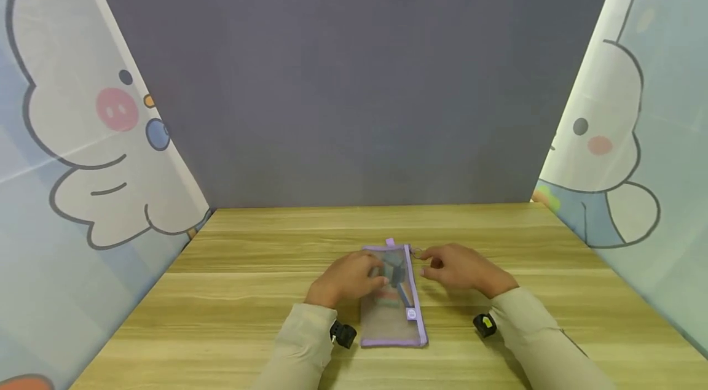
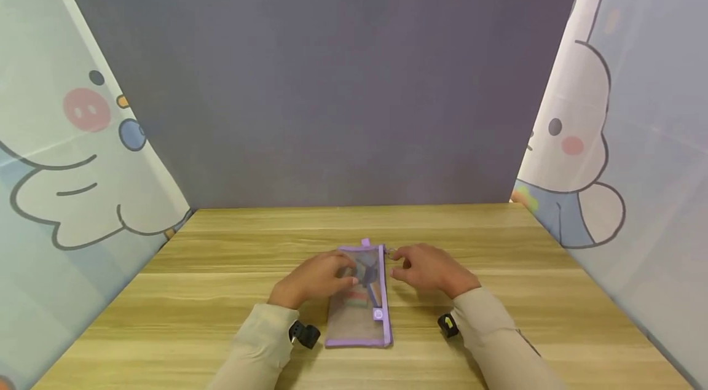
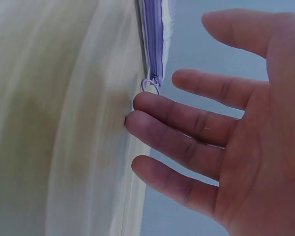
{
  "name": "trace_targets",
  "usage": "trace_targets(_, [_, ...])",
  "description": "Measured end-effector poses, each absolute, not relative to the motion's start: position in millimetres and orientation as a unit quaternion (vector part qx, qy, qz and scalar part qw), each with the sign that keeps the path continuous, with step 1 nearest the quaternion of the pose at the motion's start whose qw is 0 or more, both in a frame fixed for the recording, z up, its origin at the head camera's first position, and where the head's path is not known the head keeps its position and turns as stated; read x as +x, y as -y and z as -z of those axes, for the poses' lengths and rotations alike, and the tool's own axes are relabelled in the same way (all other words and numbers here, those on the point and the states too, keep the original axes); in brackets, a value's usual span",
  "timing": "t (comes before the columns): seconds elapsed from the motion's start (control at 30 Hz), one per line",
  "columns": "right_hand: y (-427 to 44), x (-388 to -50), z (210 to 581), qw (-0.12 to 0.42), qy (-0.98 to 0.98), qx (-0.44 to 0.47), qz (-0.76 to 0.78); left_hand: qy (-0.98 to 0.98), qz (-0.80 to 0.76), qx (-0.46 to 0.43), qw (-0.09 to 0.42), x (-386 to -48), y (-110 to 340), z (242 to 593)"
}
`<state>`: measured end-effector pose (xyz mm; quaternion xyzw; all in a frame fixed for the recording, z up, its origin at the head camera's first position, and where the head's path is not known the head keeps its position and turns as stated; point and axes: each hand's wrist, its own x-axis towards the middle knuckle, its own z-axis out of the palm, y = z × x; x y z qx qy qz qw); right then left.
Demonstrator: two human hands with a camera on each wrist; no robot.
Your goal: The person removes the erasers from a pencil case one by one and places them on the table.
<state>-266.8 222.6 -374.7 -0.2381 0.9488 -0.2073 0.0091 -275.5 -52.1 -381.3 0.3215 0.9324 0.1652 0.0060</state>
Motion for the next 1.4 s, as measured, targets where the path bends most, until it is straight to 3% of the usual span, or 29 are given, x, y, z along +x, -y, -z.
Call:
trace_targets(0.43, [-219.8, -288.7, 371.4, 0.048, -0.949, -0.207, 0.231, -0.939, -0.112, 0.325, -0.001, -278.6, 42.3, 380.6])
trace_targets(1.2, [-213.0, -300.0, 380.7, 0.008, -0.954, -0.194, 0.226, -0.926, -0.168, 0.337, 0.022, -287.3, 48.3, 384.4])
trace_targets(1.4, [-212.4, -300.8, 382.1, 0.021, -0.956, -0.196, 0.215, -0.922, -0.18, 0.341, 0.031, -285.3, 47.5, 386.5])
